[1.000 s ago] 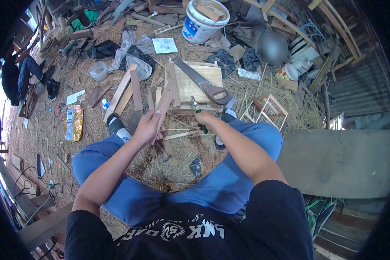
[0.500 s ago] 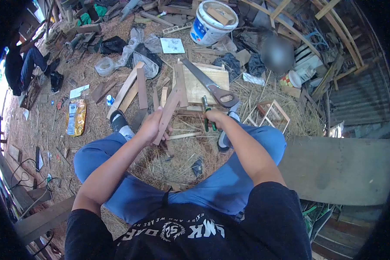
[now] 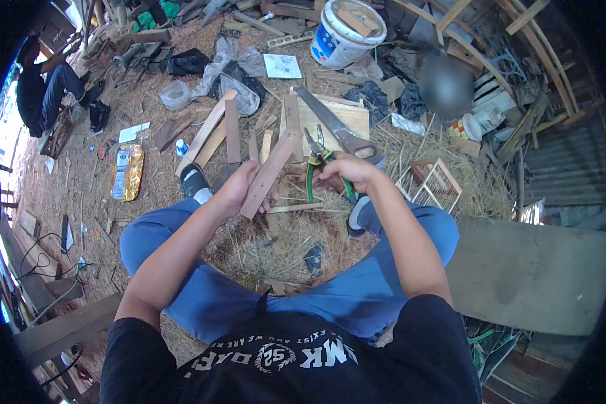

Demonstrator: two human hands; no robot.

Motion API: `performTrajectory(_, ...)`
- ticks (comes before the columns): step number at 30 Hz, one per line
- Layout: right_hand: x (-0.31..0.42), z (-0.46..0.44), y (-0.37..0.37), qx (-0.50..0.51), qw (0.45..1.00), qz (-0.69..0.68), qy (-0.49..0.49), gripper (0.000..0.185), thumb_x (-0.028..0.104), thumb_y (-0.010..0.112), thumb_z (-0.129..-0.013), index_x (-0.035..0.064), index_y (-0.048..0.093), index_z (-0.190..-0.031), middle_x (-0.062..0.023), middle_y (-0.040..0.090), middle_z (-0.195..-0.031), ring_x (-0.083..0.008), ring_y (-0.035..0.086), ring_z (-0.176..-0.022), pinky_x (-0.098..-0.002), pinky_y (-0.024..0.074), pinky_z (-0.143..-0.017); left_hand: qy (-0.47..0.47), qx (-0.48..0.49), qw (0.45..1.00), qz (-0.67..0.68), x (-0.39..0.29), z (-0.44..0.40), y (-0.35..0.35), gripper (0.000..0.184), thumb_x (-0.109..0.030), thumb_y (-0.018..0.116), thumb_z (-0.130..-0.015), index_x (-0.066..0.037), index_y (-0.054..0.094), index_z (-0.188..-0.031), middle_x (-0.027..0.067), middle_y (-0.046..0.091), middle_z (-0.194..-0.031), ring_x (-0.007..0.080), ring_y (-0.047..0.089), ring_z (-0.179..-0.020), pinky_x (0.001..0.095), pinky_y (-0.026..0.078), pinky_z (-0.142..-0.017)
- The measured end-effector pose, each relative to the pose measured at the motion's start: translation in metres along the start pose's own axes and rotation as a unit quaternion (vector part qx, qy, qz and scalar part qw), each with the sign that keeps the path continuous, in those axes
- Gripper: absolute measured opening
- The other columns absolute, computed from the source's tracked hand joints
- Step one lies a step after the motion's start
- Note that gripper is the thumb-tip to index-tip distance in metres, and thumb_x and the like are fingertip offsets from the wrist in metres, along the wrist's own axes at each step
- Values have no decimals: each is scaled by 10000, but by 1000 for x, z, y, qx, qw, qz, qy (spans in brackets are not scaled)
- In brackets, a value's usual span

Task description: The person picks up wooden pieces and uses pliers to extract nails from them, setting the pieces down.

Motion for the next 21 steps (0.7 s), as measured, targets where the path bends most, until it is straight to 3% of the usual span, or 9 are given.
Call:
performTrajectory(2,17,10,24,84,996,6,-37,467,-43,516,-840,-104,567,-1300,-228,669,-1280,-289,696,-1133,-371,569,-983,-4,17,1000,-14,0,-1,5,601,-506,195,-1069,-59,496,-1336,183,711,-877,272,681,-575,364,588,-556)
performTrajectory(4,20,12,27,95,994,13,-47,494,-39,530,-827,-112,552,-1315,-253,655,-1298,-296,703,-1122,-372,581,-963,-9,36,998,-44,-3,3,12,573,-472,200,-1075,-56,500,-1330,181,712,-871,267,678,-569,357,579,-547)
performTrajectory(6,8,13,22,66,992,104,26,516,-32,562,-818,-118,538,-1327,-266,661,-1276,-290,716,-1090,-372,595,-931,-8,37,997,-69,-2,0,15,557,-458,217,-1073,-46,509,-1307,176,711,-860,263,673,-559,353,568,-523)
performTrajectory(14,0,16,30,130,991,35,-13,487,-10,595,-841,-106,554,-1317,-266,673,-1243,-289,717,-1076,-395,600,-932,9,38,987,-153,-16,4,25,471,-389,288,-1074,-14,546,-1195,149,687,-765,255,651,-523,359,555,-495)
performTrajectory(21,6,32,37,165,986,-7,-36,449,58,622,-874,-50,595,-1309,-222,695,-1233,-280,698,-1120,-396,568,-967,60,-8,959,-276,-38,18,20,383,-360,371,-1075,-48,591,-1103,73,657,-679,150,602,-495,304,500,-488)
Point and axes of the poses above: each hand's wrist, its own z-axis away from the middle knuckle, its own y-axis out of the palm, x = y × z, the point moved 10 cm from there along -z, towards the middle knuckle
